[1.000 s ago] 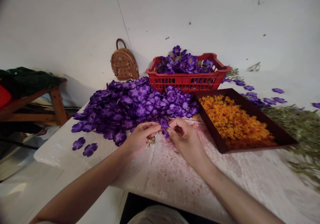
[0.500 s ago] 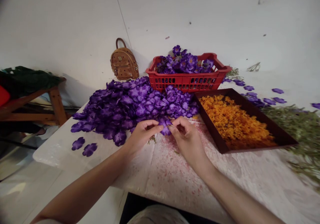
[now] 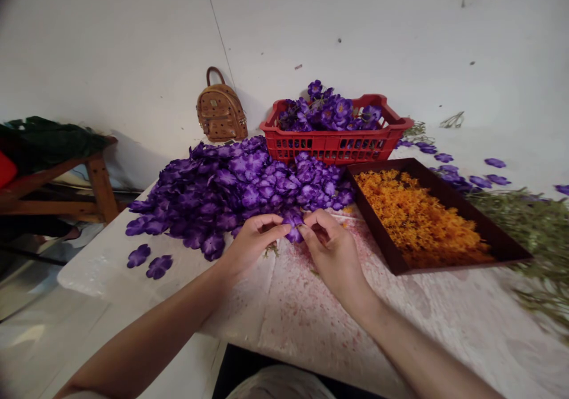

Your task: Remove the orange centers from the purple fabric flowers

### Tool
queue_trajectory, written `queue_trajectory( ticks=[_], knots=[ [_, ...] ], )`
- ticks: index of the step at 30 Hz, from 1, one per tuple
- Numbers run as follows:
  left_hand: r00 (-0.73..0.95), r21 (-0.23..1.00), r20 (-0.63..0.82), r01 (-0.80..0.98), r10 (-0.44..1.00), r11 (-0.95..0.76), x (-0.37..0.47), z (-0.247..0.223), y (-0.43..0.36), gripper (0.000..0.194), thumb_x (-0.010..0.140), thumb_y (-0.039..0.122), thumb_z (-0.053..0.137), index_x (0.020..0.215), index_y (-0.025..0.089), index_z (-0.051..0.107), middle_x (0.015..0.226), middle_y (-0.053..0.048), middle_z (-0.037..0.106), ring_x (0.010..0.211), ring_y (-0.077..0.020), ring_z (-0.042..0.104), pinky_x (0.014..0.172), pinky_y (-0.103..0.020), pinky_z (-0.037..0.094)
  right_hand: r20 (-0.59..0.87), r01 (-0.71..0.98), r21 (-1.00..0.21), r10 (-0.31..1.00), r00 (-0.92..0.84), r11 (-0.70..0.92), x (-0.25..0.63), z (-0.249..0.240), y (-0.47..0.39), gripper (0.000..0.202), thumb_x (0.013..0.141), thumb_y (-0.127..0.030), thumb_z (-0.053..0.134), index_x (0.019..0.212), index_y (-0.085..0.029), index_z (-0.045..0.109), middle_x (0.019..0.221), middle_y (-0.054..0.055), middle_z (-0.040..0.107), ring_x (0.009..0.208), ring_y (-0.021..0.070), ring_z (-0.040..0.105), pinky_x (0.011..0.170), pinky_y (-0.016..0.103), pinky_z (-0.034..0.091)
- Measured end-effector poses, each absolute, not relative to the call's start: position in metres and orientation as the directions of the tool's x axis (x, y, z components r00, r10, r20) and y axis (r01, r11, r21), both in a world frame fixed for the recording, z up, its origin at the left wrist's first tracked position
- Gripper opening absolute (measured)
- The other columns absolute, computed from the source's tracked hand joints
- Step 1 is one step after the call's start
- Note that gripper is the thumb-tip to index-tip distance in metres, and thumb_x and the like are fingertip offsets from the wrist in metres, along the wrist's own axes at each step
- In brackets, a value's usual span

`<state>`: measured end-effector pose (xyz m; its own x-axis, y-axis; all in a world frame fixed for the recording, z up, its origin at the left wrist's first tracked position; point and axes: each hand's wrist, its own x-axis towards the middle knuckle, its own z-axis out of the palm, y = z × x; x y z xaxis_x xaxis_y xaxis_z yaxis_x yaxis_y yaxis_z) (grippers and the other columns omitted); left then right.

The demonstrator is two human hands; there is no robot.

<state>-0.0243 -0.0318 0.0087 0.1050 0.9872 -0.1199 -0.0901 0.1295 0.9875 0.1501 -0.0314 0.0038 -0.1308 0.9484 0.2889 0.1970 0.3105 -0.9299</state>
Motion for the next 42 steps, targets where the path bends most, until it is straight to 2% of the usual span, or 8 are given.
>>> queue_trajectory(
  ticks=[13,16,19,24,30,36,39,42],
  knots=[
    [0.116,0.988,-0.099,-0.108,0.988,0.111,-0.0252,0.0051,-0.0315,0.039,0.071,0.05,0.088,0.073,0.016,0.069,0.062,0.005,0.048,0.06,-0.0088,0.037,0.059,-0.026,0.026,0.282,0.182,-0.934,0.947,-0.157,0.308,0.1487,0.0013,-0.0307,0.02,0.093,-0.033,0.066,0.076,-0.025,0.058,0.083,0.003,0.064,0.084,0.0218,0.062,0.075,0.034,0.046],
    [0.127,0.99,-0.077,-0.109,0.989,0.091,-0.0262,0.0046,-0.0312,0.036,0.079,0.052,0.08,0.08,0.016,0.074,0.067,0.002,0.058,0.059,-0.0095,0.039,0.057,-0.026,0.029,0.247,0.146,-0.951,0.953,-0.177,0.273,0.1508,0.0021,-0.0298,0.02,0.092,-0.035,0.068,0.078,-0.024,0.061,0.081,0.002,0.063,0.081,0.0208,0.059,0.073,0.033,0.046],
    [0.138,0.994,-0.039,-0.096,0.99,0.052,-0.0259,0.0053,-0.0313,0.032,0.089,0.047,0.07,0.09,0.016,0.078,0.079,-0.005,0.071,0.06,-0.0108,0.045,0.058,-0.026,0.033,0.15,0.0,-0.988,0.976,-0.16,0.152,0.1525,0.0015,-0.029,0.022,0.091,-0.041,0.071,0.08,-0.024,0.063,0.081,0.001,0.062,0.077,0.0189,0.057,0.072,0.033,0.047],
    [0.05,0.989,0.093,0.11,0.994,-0.098,-0.0215,0.0058,-0.0343,0.015,0.084,0.032,0.075,0.091,0.019,0.08,0.088,-0.005,0.076,0.071,-0.0149,0.057,0.067,-0.027,0.043,-0.02,-0.228,-0.971,0.981,-0.195,-0.065,0.152,-0.0011,-0.0288,0.027,0.083,-0.046,0.079,0.078,-0.025,0.062,0.084,0.002,0.063,0.084,0.02,0.062,0.079,0.035,0.055],
    [0.016,0.926,0.242,0.293,0.97,-0.236,-0.0221,0.0055,-0.0374,0.01,0.086,0.029,0.075,0.08,0.021,0.079,0.074,-0.002,0.069,0.066,-0.0146,0.053,0.068,-0.029,0.041,-0.03,-0.194,-0.978,0.978,-0.207,-0.071,0.1506,0.002,-0.0306,0.031,0.08,-0.047,0.081,0.074,-0.025,0.061,0.081,0.0,0.058,0.076,0.0176,0.058,0.071,0.032,0.053],
    [0.038,0.974,0.135,0.179,0.99,-0.14,-0.0246,0.0068,-0.0356,0.013,0.084,0.029,0.073,0.078,0.019,0.075,0.074,-0.001,0.068,0.065,-0.0132,0.053,0.063,-0.026,0.039,0.018,-0.032,-0.999,0.979,-0.204,0.012,0.1529,0.005,-0.031,0.033,0.084,-0.052,0.078,0.077,-0.025,0.06,0.078,-0.001,0.057,0.073,0.0172,0.054,0.067,0.03,0.048],
    [0.085,0.996,0.051,0.065,0.995,-0.057,-0.0237,0.0087,-0.0343,0.019,0.084,0.035,0.074,0.077,0.018,0.075,0.07,0.0,0.064,0.064,-0.0123,0.051,0.062,-0.026,0.037,-0.045,-0.098,-0.993,0.985,-0.169,-0.062,0.1519,0.0054,-0.0306,0.035,0.087,-0.059,0.072,0.087,-0.025,0.064,0.09,0.003,0.065,0.083,0.02,0.061,0.076,0.033,0.053],
    [0.123,1.0,0.018,-0.004,0.992,-0.018,-0.0223,0.0084,-0.0328,0.022,0.08,0.039,0.079,0.076,0.017,0.075,0.066,0.002,0.06,0.062,-0.0114,0.049,0.062,-0.025,0.036,-0.061,-0.14,-0.985,0.966,-0.249,-0.098,0.1505,0.0063,-0.031,0.034,0.088,-0.056,0.071,0.082,-0.024,0.062,0.083,0.003,0.064,0.08,0.0204,0.062,0.074,0.033,0.054]
  ],
)
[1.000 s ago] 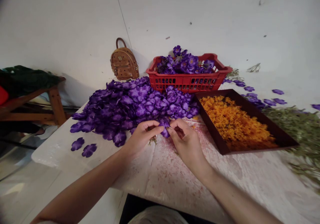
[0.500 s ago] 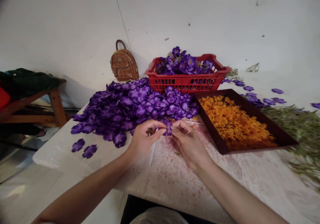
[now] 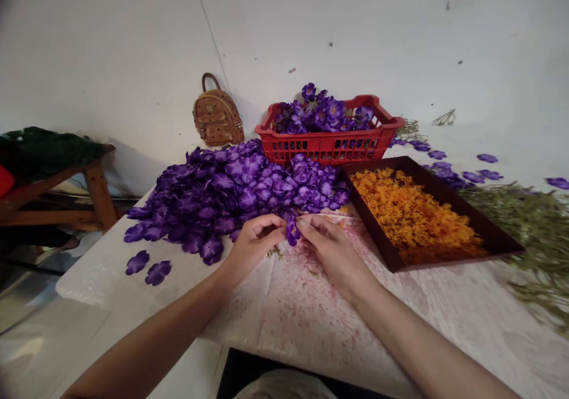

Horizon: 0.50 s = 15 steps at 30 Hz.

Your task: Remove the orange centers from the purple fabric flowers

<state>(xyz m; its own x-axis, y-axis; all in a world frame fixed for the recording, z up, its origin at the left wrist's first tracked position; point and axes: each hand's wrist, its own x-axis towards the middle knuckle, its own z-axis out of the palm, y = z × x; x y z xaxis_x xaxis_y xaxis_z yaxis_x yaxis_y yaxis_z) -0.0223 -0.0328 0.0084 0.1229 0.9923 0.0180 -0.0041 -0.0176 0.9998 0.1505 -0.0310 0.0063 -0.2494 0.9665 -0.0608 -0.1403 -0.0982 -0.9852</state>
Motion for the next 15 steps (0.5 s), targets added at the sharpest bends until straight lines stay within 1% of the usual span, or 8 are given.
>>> queue_trajectory(
  ticks=[2,5,6,8,9,12,13,15],
  knots=[
    [0.122,0.998,-0.019,-0.059,0.992,0.026,-0.0217,0.006,-0.0314,0.025,0.076,0.04,0.082,0.075,0.017,0.073,0.064,0.003,0.057,0.061,-0.0105,0.047,0.061,-0.025,0.036,-0.007,-0.136,-0.99,0.967,-0.254,-0.043,0.1506,0.0069,-0.0314,0.03,0.089,-0.05,0.072,0.078,-0.024,0.06,0.079,0.001,0.061,0.078,0.0192,0.06,0.072,0.032,0.051],
    [0.129,0.973,-0.111,-0.188,0.985,0.134,-0.0217,0.0011,-0.0293,0.028,0.072,0.042,0.084,0.073,0.017,0.069,0.06,0.005,0.051,0.057,-0.0084,0.041,0.058,-0.025,0.032,0.129,-0.076,-0.99,0.976,-0.175,0.117,0.1528,0.008,-0.0314,0.024,0.094,-0.044,0.068,0.081,-0.024,0.062,0.081,0.0,0.061,0.078,0.0181,0.058,0.074,0.032,0.048],
    [0.143,0.959,-0.14,-0.227,0.98,0.17,-0.0219,-0.0001,-0.0288,0.029,0.071,0.042,0.084,0.072,0.018,0.068,0.059,0.006,0.048,0.055,-0.0078,0.039,0.057,-0.025,0.031,0.166,-0.036,-0.986,0.97,-0.176,0.162,0.1537,0.0086,-0.0311,0.023,0.095,-0.043,0.066,0.083,-0.024,0.063,0.082,0.0,0.061,0.079,0.0184,0.058,0.075,0.032,0.048],
    [0.165,0.933,-0.186,-0.279,0.969,0.227,-0.022,-0.0014,-0.0284,0.03,0.07,0.041,0.085,0.072,0.018,0.067,0.056,0.007,0.044,0.053,-0.0072,0.037,0.056,-0.025,0.031,0.193,0.047,-0.977,0.952,-0.238,0.21,0.1549,0.0099,-0.0304,0.017,0.094,-0.041,0.066,0.09,-0.025,0.064,0.087,0.002,0.065,0.083,0.0202,0.061,0.077,0.034,0.049],
    [0.17,0.923,-0.203,-0.296,0.964,0.247,-0.0219,-0.0015,-0.0284,0.031,0.068,0.041,0.086,0.072,0.018,0.067,0.056,0.007,0.045,0.053,-0.0072,0.038,0.056,-0.025,0.031,0.192,0.089,-0.971,0.942,-0.276,0.223,0.1549,0.0104,-0.0302,0.016,0.091,-0.039,0.068,0.094,-0.025,0.063,0.09,0.002,0.066,0.085,0.0214,0.063,0.078,0.035,0.049],
    [0.191,0.903,-0.231,-0.323,0.954,0.283,-0.0204,-0.0007,-0.0291,0.036,0.064,0.044,0.09,0.072,0.016,0.068,0.061,0.004,0.055,0.056,-0.0087,0.048,0.058,-0.025,0.036,0.19,0.223,-0.937,0.93,-0.315,0.267,0.1533,0.0104,-0.0306,0.027,0.08,-0.032,0.077,0.101,-0.025,0.061,0.094,0.003,0.069,0.087,0.0236,0.064,0.077,0.036,0.049],
    [0.2,0.903,-0.231,-0.321,0.952,0.286,-0.0198,-0.0005,-0.0294,0.037,0.064,0.045,0.091,0.072,0.016,0.068,0.062,0.003,0.056,0.057,-0.0088,0.049,0.058,-0.025,0.036,0.206,0.261,-0.921,0.929,-0.307,0.29,0.1526,0.01,-0.0309,0.026,0.08,-0.03,0.077,0.1,-0.025,0.061,0.093,0.003,0.069,0.086,0.0235,0.064,0.076,0.036,0.049],
    [0.209,0.914,-0.219,-0.298,0.953,0.275,-0.0193,-0.0002,-0.0299,0.038,0.064,0.046,0.091,0.071,0.016,0.067,0.061,0.004,0.056,0.054,-0.0079,0.046,0.056,-0.025,0.033,0.253,0.309,-0.889,0.925,-0.285,0.338,0.1522,0.0093,-0.0313,0.018,0.084,-0.028,0.072,0.098,-0.025,0.062,0.091,0.003,0.069,0.084,0.0228,0.063,0.075,0.035,0.047]
  ],
)
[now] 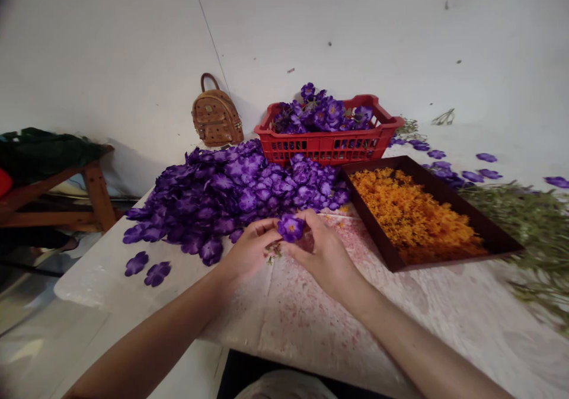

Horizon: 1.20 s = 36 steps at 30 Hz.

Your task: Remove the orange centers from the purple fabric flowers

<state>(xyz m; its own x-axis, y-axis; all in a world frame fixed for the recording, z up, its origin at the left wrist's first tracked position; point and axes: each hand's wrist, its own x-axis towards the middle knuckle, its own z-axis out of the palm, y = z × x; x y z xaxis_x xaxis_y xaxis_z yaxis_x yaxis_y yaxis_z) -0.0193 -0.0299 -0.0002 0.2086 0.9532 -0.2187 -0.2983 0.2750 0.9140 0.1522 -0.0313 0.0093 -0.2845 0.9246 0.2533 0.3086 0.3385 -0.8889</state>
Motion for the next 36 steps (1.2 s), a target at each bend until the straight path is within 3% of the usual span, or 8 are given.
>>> queue_trajectory(
  ticks=[3,6,12,15,19,29,36],
  knots=[
    [0.206,0.951,-0.161,-0.229,0.965,0.208,-0.021,0.0,-0.031,0.036,0.07,0.046,0.088,0.072,0.016,0.067,0.06,0.004,0.056,0.054,-0.0073,0.041,0.055,-0.025,0.03,0.34,0.326,-0.85,0.903,-0.262,0.414,0.154,0.01,-0.031,0.006,0.091,-0.03,0.066,0.093,-0.025,0.065,0.089,0.003,0.068,0.082,0.0216,0.062,0.074,0.035,0.046],
    [0.226,0.991,-0.057,-0.109,0.972,0.083,-0.023,0.003,-0.031,0.031,0.083,0.044,0.077,0.076,0.015,0.069,0.069,0.0,0.064,0.059,-0.0084,0.044,0.058,-0.025,0.031,0.389,0.333,-0.827,0.888,-0.245,0.454,0.157,0.014,-0.031,0.011,0.094,-0.03,0.063,0.085,-0.024,0.066,0.084,0.002,0.067,0.08,0.0204,0.06,0.075,0.034,0.044],
    [0.187,0.992,0.125,-0.049,0.974,-0.118,-0.024,0.002,-0.033,0.027,0.098,0.035,0.062,0.117,0.017,0.06,0.086,-0.004,0.076,0.072,-0.0131,0.061,0.072,-0.028,0.047,0.303,0.236,-0.918,0.947,-0.105,0.32,0.163,0.014,-0.025,0.019,0.093,-0.031,0.061,0.076,-0.023,0.062,0.072,-0.001,0.057,0.067,0.016,0.051,0.064,0.031,0.038],
    [0.164,0.993,0.119,-0.034,0.979,-0.115,-0.023,-0.003,-0.033,0.022,0.098,0.036,0.064,0.11,0.018,0.059,0.095,-0.008,0.079,0.08,-0.016,0.069,0.079,-0.032,0.053,0.251,0.119,-0.957,0.961,-0.119,0.264,0.162,0.009,-0.023,0.021,0.094,-0.034,0.064,0.077,-0.022,0.062,0.074,-0.001,0.059,0.069,0.0158,0.053,0.066,0.03,0.04],
    [0.159,0.997,0.056,-0.064,0.986,-0.047,-0.021,-0.006,-0.033,0.022,0.096,0.039,0.067,0.098,0.018,0.06,0.092,-0.009,0.079,0.078,-0.0174,0.071,0.075,-0.032,0.054,0.216,0.078,-0.971,0.969,-0.122,0.226,0.157,0.002,-0.024,0.023,0.093,-0.036,0.065,0.076,-0.022,0.06,0.073,-0.002,0.057,0.07,0.0155,0.052,0.067,0.03,0.041],
    [0.069,0.999,0.004,-0.032,0.998,-0.002,-0.016,0.002,-0.036,0.015,0.091,0.03,0.07,0.088,0.016,0.07,0.084,-0.003,0.07,0.079,-0.0143,0.06,0.077,-0.028,0.045,0.277,0.206,-0.933,0.955,-0.108,0.294,0.152,0.004,-0.03,0.021,0.093,-0.037,0.061,0.077,-0.023,0.06,0.073,0.0,0.06,0.07,0.0175,0.054,0.068,0.032,0.041],
    [0.046,1.0,0.024,0.017,0.999,-0.025,-0.016,0.0,-0.035,0.013,0.088,0.029,0.071,0.086,0.016,0.072,0.081,-0.003,0.071,0.072,-0.0142,0.058,0.069,-0.027,0.044,0.273,0.272,-0.919,0.958,-0.087,0.287,0.149,0.006,-0.031,0.024,0.092,-0.041,0.057,0.075,-0.024,0.057,0.073,0.001,0.059,0.07,0.0187,0.054,0.067,0.033,0.041]
  ],
)
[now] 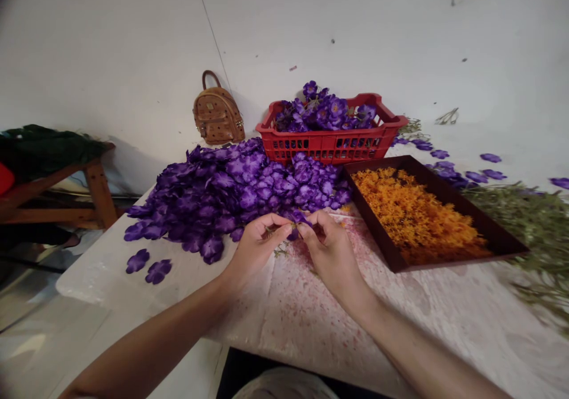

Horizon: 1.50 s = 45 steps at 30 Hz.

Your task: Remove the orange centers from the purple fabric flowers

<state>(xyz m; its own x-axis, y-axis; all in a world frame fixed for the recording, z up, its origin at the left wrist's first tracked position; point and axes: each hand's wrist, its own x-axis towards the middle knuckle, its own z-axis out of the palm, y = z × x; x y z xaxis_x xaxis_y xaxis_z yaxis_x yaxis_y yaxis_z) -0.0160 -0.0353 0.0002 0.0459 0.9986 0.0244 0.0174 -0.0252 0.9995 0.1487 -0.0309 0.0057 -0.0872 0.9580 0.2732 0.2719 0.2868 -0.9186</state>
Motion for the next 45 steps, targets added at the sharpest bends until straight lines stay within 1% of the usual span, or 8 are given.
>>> queue_trajectory(
  ticks=[8,17,24,29,32,37,42,45],
  knots=[
    [-0.016,0.946,0.238,0.231,0.971,-0.228,-0.015,0.003,-0.041,0.008,0.091,0.022,0.069,0.084,0.019,0.073,0.085,-0.004,0.074,0.081,-0.0177,0.067,0.077,-0.031,0.051,0.216,0.284,-0.927,0.968,-0.126,0.244,0.151,0.004,-0.03,0.028,0.092,-0.044,0.058,0.073,-0.024,0.053,0.069,-0.001,0.052,0.068,0.018,0.05,0.066,0.033,0.039],
    [0.058,0.766,0.493,0.443,0.868,-0.465,-0.016,-0.005,-0.043,0.013,0.093,0.014,0.068,0.083,0.021,0.073,0.085,-0.003,0.074,0.082,-0.0178,0.068,0.078,-0.031,0.052,0.057,0.11,-0.99,0.969,-0.24,0.086,0.154,0.0,-0.027,0.039,0.087,-0.051,0.069,0.068,-0.023,0.048,0.072,-0.001,0.051,0.07,0.0166,0.048,0.067,0.031,0.04],
    [0.185,0.78,0.362,0.476,0.914,-0.406,-0.034,0.002,-0.048,0.014,0.095,0.025,0.068,0.087,0.023,0.079,0.092,-0.005,0.08,0.09,-0.022,0.072,0.088,-0.035,0.054,-0.049,0.122,-0.993,0.938,-0.344,-0.007,0.161,0.0,-0.027,0.04,0.086,-0.054,0.073,0.068,-0.024,0.054,0.065,0.001,0.056,0.061,0.0169,0.049,0.055,0.029,0.039],
    [0.013,0.819,0.267,0.524,0.964,-0.234,-0.059,0.001,-0.025,0.017,0.095,0.025,0.065,0.086,0.022,0.08,0.091,-0.005,0.081,0.087,-0.0218,0.072,0.083,-0.033,0.053,-0.15,0.171,-0.983,0.821,-0.55,-0.065,0.154,-0.003,-0.035,0.029,0.088,-0.043,0.068,0.071,-0.023,0.057,0.062,-0.002,0.056,0.055,0.0143,0.051,0.052,0.027,0.042],
    [0.192,0.692,0.292,0.633,0.937,-0.346,-0.059,-0.001,-0.012,0.008,0.087,0.018,0.073,0.085,0.023,0.079,0.091,-0.004,0.079,0.091,-0.0222,0.069,0.089,-0.035,0.051,-0.069,0.289,-0.953,0.859,-0.507,0.094,0.145,-0.008,-0.042,0.022,0.089,-0.027,0.062,0.069,-0.024,0.054,0.058,-0.004,0.052,0.055,0.0141,0.05,0.052,0.027,0.038],
    [0.527,0.54,0.185,0.65,0.83,-0.534,-0.045,-0.001,-0.006,0.021,0.082,0.012,0.075,0.099,0.022,0.08,0.106,-0.007,0.077,0.102,-0.026,0.066,0.094,-0.039,0.051,0.059,0.437,-0.854,0.887,-0.459,0.283,0.138,-0.012,-0.047,0.016,0.087,-0.012,0.058,0.076,-0.023,0.059,0.069,-0.002,0.062,0.063,0.0154,0.055,0.061,0.03,0.039],
    [0.56,0.413,0.192,0.699,0.806,-0.584,-0.042,-0.006,-0.007,0.02,0.088,0.008,0.064,0.098,0.018,0.077,0.104,-0.01,0.074,0.1,-0.0272,0.067,0.094,-0.041,0.051,0.083,0.433,-0.84,0.867,-0.492,0.326,0.143,-0.011,-0.043,0.017,0.093,-0.017,0.054,0.081,-0.023,0.064,0.076,0.001,0.068,0.069,0.0181,0.06,0.066,0.032,0.044],
    [0.507,0.448,0.224,0.705,0.832,-0.55,-0.041,-0.013,-0.004,0.014,0.091,0.011,0.063,0.088,0.018,0.075,0.096,-0.008,0.073,0.094,-0.0252,0.066,0.088,-0.038,0.051,0.16,0.444,-0.826,0.9,-0.405,0.346,0.151,-0.013,-0.035,0.014,0.094,-0.02,0.054,0.086,-0.024,0.065,0.08,0.002,0.07,0.072,0.0195,0.063,0.069,0.034,0.046]
  ],
)
